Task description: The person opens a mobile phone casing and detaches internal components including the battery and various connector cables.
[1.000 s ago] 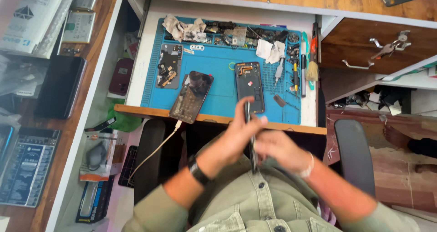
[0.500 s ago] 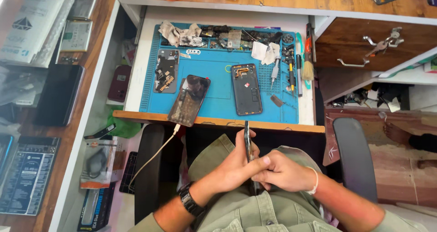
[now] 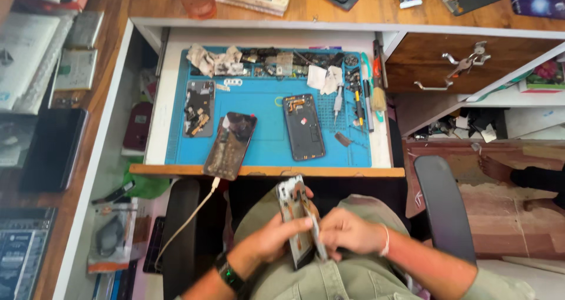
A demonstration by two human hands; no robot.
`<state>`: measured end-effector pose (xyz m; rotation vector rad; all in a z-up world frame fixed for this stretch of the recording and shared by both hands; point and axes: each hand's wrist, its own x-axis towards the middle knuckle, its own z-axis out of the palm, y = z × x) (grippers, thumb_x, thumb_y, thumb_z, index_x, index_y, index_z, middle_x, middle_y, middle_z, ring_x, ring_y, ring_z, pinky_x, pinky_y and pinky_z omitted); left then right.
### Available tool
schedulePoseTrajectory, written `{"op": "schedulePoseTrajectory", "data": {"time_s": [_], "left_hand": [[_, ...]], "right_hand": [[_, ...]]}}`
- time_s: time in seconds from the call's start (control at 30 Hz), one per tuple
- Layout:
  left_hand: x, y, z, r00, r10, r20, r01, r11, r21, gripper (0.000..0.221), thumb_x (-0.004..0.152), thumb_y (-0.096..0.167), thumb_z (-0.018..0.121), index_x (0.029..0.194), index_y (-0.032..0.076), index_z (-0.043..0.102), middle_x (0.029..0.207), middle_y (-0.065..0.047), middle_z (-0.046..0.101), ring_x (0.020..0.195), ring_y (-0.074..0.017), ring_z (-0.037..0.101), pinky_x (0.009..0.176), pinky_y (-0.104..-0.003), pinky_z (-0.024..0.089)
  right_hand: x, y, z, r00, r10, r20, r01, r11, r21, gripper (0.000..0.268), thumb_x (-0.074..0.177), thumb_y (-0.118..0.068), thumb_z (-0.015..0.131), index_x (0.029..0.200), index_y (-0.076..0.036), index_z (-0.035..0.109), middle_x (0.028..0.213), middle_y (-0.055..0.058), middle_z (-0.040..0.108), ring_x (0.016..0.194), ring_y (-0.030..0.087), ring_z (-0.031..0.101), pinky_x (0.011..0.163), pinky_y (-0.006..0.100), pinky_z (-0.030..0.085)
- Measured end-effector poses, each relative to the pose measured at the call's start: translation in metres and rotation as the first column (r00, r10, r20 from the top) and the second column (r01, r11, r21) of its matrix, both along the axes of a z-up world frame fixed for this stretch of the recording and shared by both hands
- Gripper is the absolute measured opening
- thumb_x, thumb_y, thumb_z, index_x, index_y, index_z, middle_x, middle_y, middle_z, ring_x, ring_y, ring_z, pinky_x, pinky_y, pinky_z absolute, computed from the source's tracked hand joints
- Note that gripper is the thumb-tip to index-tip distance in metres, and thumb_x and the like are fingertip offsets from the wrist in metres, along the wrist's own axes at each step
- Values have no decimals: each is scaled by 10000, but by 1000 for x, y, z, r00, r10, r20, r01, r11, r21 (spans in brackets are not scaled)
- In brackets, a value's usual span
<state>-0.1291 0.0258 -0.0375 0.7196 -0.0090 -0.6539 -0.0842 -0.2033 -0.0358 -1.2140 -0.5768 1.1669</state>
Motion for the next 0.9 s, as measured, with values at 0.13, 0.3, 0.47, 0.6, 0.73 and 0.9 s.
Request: {"op": "schedulePoseTrajectory", "data": {"time_s": [0.13,0.3,0.47,0.6,0.73,0.9], "left_hand": [[1,2,10,965,53,259,-106,975,197,665,941,146,698,1484,118,315,1152,-56,557,1111,-167,577,991,-360,474],[13,-9,13,938,307,159,-343,887,310,615,913,130,666,1470,70,412,1295,-67,543,1213,-169,519,1042,-361,439],[25,-18,16,908,293,301,-398,829,394,642,927,167,662,1489,104,358,1389,-45,471,1299,-167,452,1102,-351,379],[39,-21,22,882,263,392,-428,796,428,628,982,253,628,1516,111,330,1280,-88,535,1226,-191,524,1061,-382,444],[58,-6,32,869,474,144,-489,867,95,633,1007,387,591,1510,129,307,1068,-125,535,951,-260,601,830,-476,562],[60,24,50,855,517,-24,-517,852,-79,883,931,744,337,1522,90,378,1121,-78,581,953,-215,625,867,-513,593]], "right_hand": [[3,-1,22,940,-64,334,77,997,-27,443,1071,-298,621,736,-8,634,655,39,673,567,117,641,515,274,476],[8,13,54,709,-492,505,625,770,-126,184,908,-154,724,995,-26,625,940,65,568,681,96,550,576,246,473],[7,21,51,246,-469,848,736,660,151,296,849,-109,756,1095,14,646,1138,74,566,962,141,587,823,283,509],[17,13,30,571,-663,484,785,614,-86,190,927,-61,771,1101,-7,715,933,61,657,848,137,583,771,317,498],[32,-6,40,662,-734,150,741,671,14,312,875,-21,671,1187,-10,670,1085,37,745,988,134,680,894,282,540],[93,-3,43,579,-764,283,792,610,28,320,950,-25,621,1262,45,624,1115,69,721,975,114,667,856,276,543]]}}
